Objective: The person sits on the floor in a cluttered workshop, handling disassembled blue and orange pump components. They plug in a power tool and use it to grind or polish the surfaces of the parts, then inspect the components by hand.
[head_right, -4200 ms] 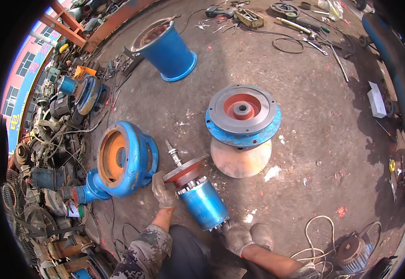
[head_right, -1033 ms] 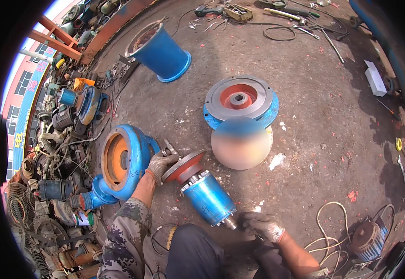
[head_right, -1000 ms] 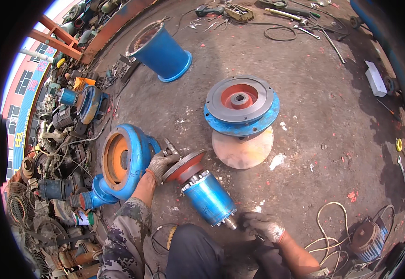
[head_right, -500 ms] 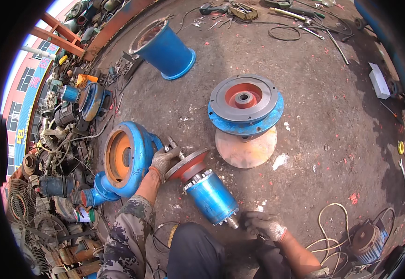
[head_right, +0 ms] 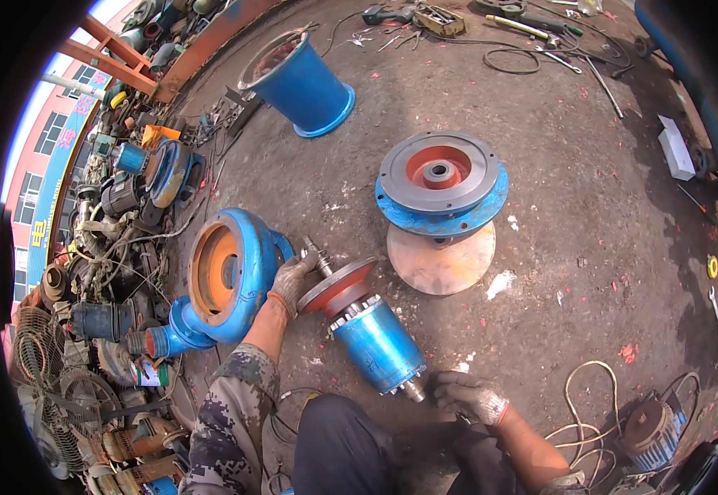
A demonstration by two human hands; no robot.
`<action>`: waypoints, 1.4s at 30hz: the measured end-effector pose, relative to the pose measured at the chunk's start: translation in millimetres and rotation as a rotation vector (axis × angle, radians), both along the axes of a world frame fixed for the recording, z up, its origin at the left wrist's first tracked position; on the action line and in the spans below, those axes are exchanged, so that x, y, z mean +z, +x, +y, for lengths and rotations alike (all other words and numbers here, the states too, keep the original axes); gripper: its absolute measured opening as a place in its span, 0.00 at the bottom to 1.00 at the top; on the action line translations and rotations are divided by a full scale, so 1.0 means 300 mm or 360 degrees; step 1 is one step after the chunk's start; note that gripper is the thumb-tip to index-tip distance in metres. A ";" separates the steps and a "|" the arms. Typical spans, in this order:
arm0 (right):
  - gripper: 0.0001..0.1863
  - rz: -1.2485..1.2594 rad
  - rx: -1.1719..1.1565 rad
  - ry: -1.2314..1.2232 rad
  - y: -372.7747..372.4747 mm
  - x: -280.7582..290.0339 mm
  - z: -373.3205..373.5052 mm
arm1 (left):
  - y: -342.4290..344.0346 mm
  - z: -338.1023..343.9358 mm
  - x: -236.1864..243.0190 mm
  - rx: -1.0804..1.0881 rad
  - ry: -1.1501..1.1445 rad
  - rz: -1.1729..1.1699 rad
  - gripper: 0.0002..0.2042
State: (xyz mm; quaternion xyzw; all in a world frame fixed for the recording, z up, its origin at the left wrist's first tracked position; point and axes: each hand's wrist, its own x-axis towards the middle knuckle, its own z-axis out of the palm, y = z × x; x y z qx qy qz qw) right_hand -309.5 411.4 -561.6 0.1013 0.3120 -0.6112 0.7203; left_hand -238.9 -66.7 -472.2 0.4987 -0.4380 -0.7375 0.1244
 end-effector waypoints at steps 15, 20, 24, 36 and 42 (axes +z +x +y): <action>0.28 -0.0097 -0.0079 -0.0038 0.021 -0.029 0.010 | -0.171 -0.153 0.000 0.0610 -0.0900 0.0308 0.26; 0.28 -0.0096 -0.0136 -0.0011 0.011 -0.027 0.026 | -0.226 0.038 0.212 0.0248 -0.1209 0.0576 0.14; 0.28 -0.0100 -0.0170 -0.0030 0.009 -0.074 0.050 | -0.102 0.471 0.274 -0.0008 -0.0620 0.0800 0.12; 0.26 -0.0049 -0.0081 0.0042 0.025 -0.044 -0.003 | 0.169 0.692 0.116 0.0421 -0.0242 0.0553 0.10; 0.27 -0.0102 -0.0081 0.0044 0.042 -0.069 -0.013 | 0.262 0.645 0.086 0.0438 0.0156 0.0866 0.14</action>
